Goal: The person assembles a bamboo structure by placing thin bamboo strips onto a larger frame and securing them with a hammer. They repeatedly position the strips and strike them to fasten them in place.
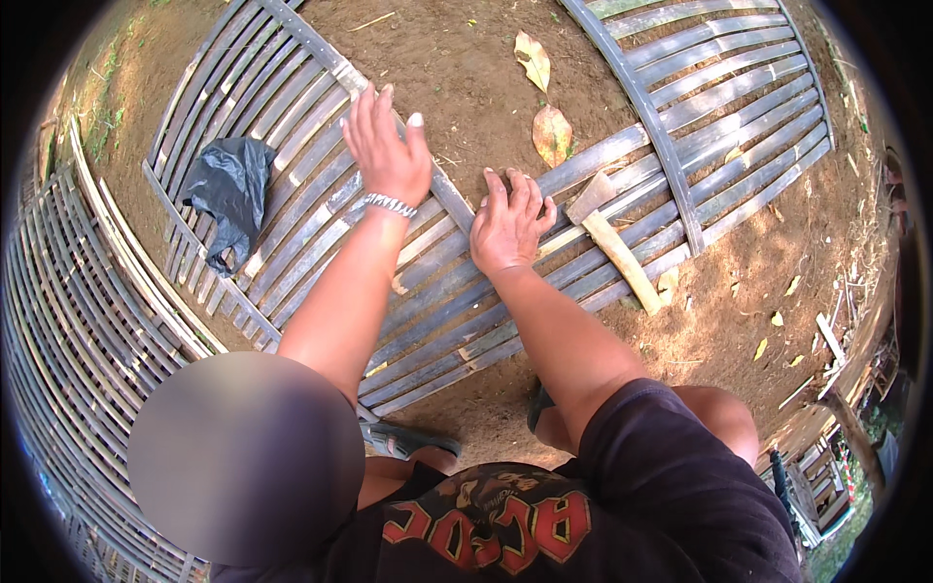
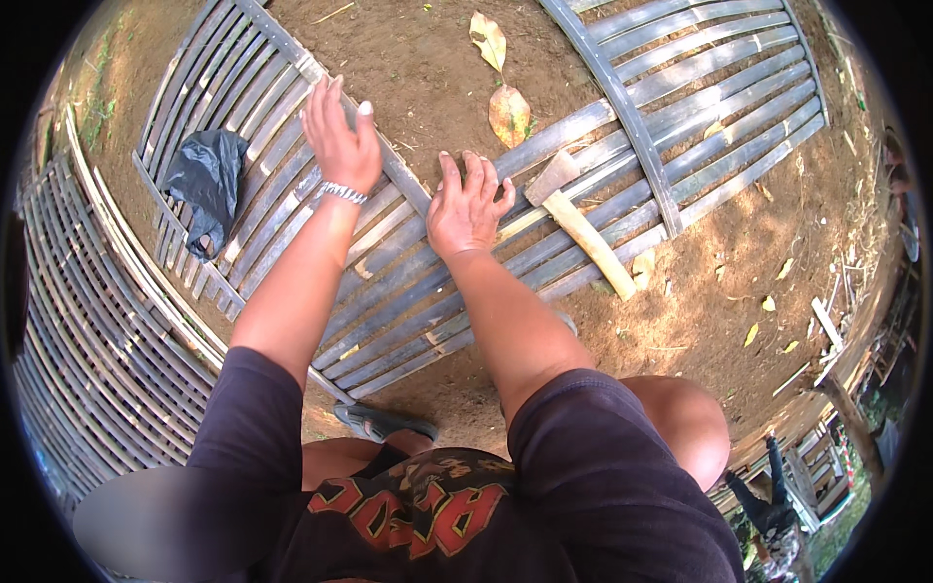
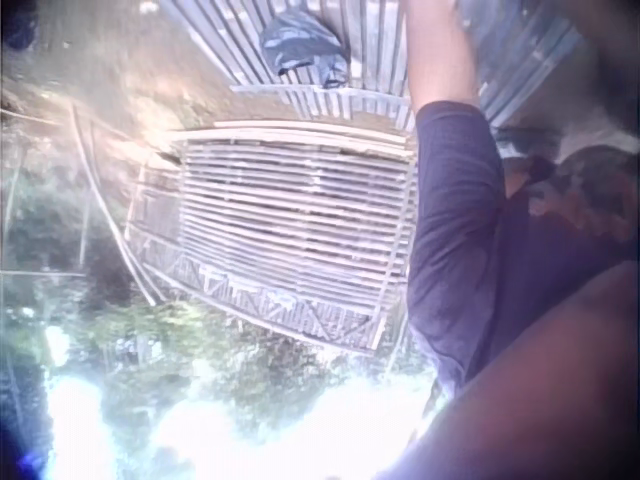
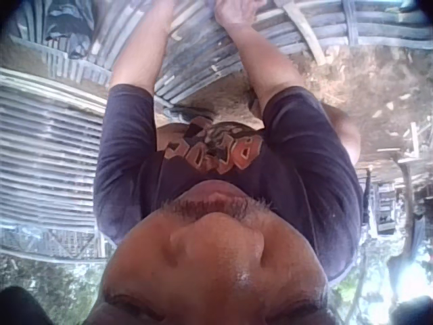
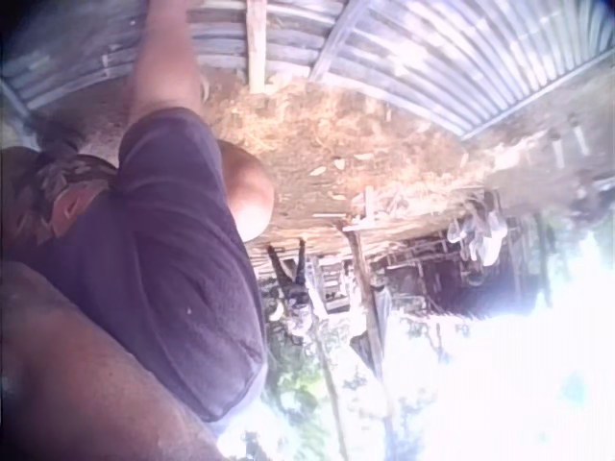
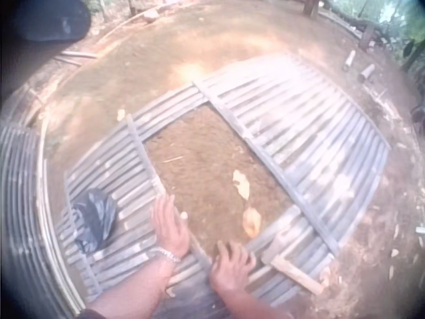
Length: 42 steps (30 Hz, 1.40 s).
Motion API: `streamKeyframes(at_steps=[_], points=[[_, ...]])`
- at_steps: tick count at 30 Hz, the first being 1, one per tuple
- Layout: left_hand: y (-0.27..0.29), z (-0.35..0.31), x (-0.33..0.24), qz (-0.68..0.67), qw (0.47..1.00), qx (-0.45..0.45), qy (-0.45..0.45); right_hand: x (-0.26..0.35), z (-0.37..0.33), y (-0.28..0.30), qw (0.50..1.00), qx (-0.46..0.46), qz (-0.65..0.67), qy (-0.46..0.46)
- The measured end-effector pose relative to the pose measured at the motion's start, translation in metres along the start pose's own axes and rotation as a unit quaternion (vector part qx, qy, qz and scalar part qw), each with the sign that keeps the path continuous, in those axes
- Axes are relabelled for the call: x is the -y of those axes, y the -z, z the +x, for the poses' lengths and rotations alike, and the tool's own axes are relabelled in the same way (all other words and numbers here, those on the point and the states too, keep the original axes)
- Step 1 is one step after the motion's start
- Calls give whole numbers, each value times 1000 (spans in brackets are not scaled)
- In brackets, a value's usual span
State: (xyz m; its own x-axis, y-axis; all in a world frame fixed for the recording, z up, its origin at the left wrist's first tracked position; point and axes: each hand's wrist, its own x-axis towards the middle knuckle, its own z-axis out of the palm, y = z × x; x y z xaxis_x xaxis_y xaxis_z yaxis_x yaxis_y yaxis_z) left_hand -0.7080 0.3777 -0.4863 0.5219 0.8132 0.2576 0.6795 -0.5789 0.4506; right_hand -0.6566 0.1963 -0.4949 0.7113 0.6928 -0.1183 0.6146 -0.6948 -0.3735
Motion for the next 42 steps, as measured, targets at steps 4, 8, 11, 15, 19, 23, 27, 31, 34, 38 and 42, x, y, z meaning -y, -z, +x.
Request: streamKeyframes(at_steps=[4,8,11,15,19,23,27,31,34,38,42], points=[[-40,7,-15,59,995,41,72,-4,1,3,1000,-7,1,5],[-44,4,-13,56,995,55,65,-8,3,0,1000,-11,-5,-1],[-45,5,-15,60,994,68,65,-8,3,2,1000,2,18,-14],[-44,8,-16,63,993,83,55,-8,5,4,1000,9,19,-20],[-40,8,-12,75,993,79,55,-6,6,5,999,18,22,-19],[-43,10,-18,64,992,83,65,-9,4,4,1000,-3,27,-16],[-42,10,-14,73,992,83,68,-7,5,4,999,-14,43,-7],[-43,7,-11,66,993,76,65,-5,4,7,996,-36,78,-3],[-44,7,-12,59,994,73,63,5,16,0,995,-72,68,-1],[-44,7,-12,39,996,59,62,9,15,-15,995,-95,22,-12],[-48,6,-8,40,996,52,53,3,16,-18,982,-154,98,-45]])
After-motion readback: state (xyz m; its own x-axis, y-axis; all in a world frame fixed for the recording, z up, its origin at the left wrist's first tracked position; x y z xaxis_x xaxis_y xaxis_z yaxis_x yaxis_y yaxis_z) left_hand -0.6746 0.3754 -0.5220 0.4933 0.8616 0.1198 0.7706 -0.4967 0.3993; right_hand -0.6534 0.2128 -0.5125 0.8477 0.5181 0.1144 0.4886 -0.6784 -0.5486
